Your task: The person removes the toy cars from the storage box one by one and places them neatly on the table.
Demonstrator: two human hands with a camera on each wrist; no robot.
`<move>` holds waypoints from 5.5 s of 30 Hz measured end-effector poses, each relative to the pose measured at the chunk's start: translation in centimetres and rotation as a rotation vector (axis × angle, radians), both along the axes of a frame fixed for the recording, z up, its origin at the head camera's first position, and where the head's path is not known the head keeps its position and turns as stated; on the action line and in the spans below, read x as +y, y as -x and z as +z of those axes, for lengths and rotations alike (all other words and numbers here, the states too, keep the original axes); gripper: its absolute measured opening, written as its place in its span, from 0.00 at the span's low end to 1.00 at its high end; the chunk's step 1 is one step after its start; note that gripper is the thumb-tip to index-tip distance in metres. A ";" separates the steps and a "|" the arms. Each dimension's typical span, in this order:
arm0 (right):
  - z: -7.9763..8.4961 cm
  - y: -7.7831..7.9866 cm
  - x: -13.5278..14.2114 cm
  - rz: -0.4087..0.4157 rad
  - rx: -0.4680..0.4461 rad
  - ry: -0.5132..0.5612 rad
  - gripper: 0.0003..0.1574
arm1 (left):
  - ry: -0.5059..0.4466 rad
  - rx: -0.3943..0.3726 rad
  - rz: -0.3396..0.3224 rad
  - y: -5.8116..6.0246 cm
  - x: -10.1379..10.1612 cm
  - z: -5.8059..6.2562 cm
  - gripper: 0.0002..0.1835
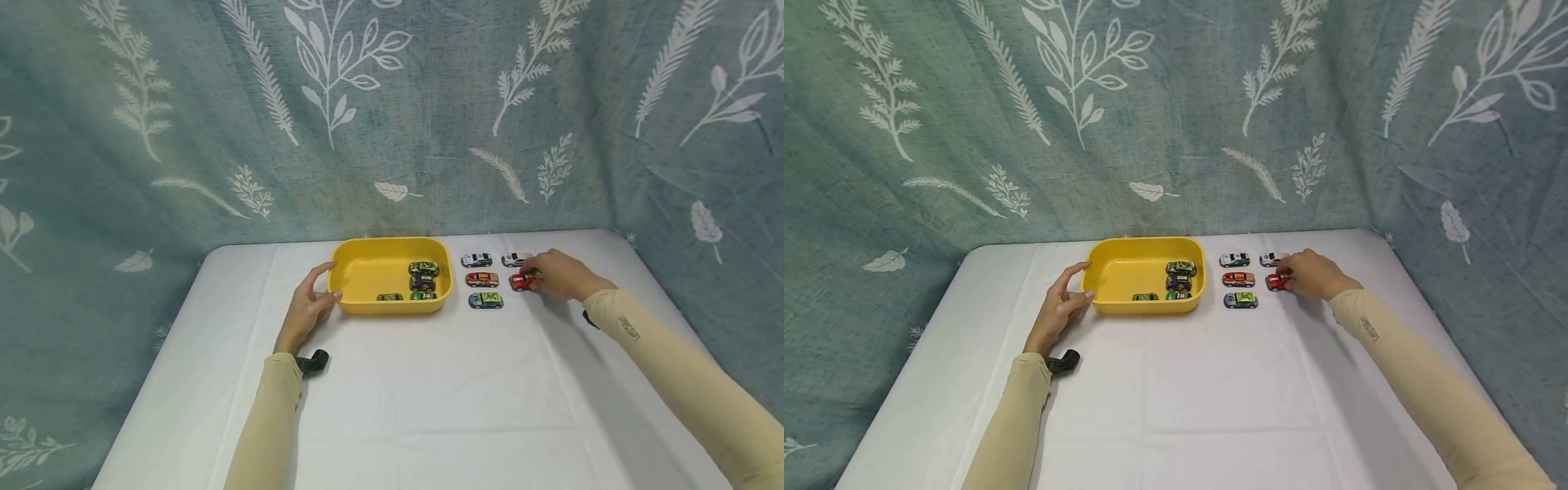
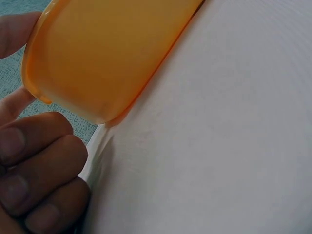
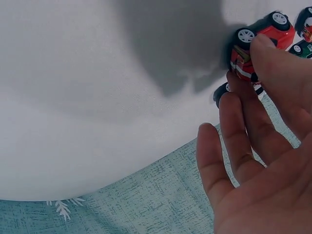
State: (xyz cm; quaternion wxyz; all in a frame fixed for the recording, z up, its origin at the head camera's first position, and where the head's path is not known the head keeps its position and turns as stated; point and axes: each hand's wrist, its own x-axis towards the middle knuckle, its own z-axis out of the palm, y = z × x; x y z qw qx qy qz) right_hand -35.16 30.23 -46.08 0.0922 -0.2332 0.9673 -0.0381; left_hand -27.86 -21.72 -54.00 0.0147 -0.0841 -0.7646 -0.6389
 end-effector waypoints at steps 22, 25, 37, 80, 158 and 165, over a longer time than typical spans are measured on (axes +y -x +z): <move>3.1 0.1 -1.8 -0.014 -0.011 0.279 0.28 | 0.007 -0.009 0.006 -0.2 0.1 0.3 0.35; 3.2 -0.1 -4.4 -0.004 0.006 0.316 0.28 | 0.013 -0.010 0.006 -0.1 0.0 0.2 0.35; 2.9 0.4 -15.2 0.101 -0.071 0.477 0.32 | -0.014 0.003 0.000 0.0 -0.2 0.1 0.35; 0.8 0.3 -23.9 0.322 -0.094 0.119 0.06 | 0.019 0.004 0.013 -0.2 -0.1 0.0 0.35; 4.4 -3.4 -1.9 0.102 0.066 0.084 0.17 | 0.045 -0.005 0.044 -0.1 -0.3 0.5 0.35; 2.5 -4.2 -0.3 0.087 0.073 0.020 0.18 | 0.048 -0.010 0.038 -0.2 0.0 0.4 0.35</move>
